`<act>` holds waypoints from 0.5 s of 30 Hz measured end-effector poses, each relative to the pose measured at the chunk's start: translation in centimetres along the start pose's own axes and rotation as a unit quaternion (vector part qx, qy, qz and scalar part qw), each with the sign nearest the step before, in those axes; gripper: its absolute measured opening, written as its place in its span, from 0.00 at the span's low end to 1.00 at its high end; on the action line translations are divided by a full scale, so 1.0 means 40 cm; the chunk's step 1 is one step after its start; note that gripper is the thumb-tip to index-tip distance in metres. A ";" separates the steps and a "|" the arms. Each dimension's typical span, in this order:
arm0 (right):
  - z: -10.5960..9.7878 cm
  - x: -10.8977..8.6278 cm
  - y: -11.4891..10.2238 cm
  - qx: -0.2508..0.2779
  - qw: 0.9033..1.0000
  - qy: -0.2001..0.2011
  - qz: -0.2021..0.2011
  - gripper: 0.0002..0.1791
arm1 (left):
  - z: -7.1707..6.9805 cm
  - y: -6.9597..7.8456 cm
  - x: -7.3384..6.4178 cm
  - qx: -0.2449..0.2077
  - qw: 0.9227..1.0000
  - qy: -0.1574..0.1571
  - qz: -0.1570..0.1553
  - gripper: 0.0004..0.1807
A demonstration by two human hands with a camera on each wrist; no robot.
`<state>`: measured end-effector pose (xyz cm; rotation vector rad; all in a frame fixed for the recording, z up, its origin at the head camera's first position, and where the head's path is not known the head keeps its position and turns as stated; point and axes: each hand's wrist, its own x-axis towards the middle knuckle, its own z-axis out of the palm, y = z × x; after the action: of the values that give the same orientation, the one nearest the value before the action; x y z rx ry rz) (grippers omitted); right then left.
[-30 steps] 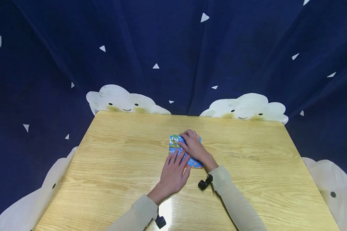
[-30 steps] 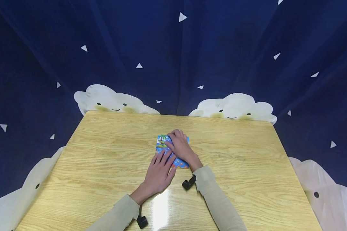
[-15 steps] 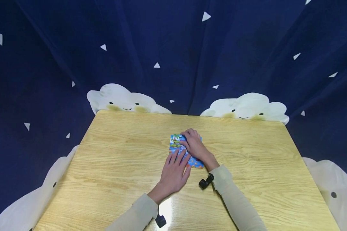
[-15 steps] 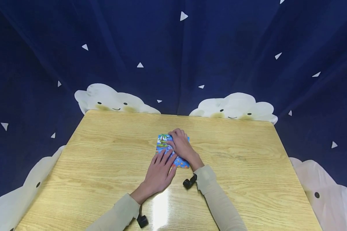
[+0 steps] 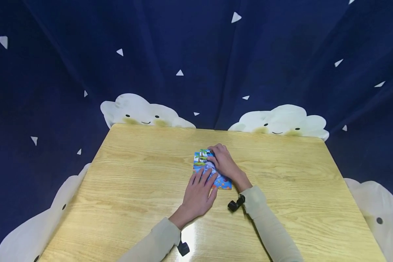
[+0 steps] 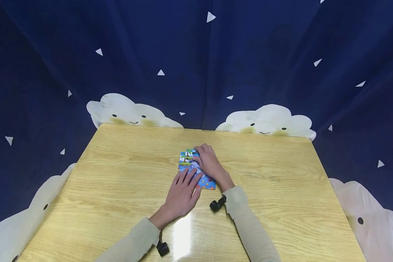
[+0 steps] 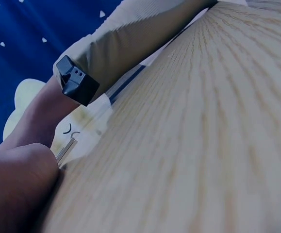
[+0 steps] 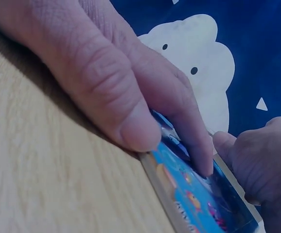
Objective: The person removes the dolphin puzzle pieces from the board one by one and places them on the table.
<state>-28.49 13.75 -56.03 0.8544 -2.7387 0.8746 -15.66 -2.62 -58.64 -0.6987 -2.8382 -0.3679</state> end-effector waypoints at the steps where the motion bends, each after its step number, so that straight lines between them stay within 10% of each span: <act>1: -0.001 0.000 0.001 -0.001 1.000 0.001 -0.001 0.22 | 0.000 0.000 0.001 0.001 1.000 -0.002 -0.001 0.30; 15: -0.044 -0.015 0.022 0.020 1.000 -0.003 -0.001 0.22 | -0.002 0.000 0.002 -0.007 1.000 -0.002 -0.004 0.30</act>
<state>-28.54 15.62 -55.20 0.8691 -2.7330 0.9312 -15.72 -2.59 -58.53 -0.6903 -2.8460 -0.3875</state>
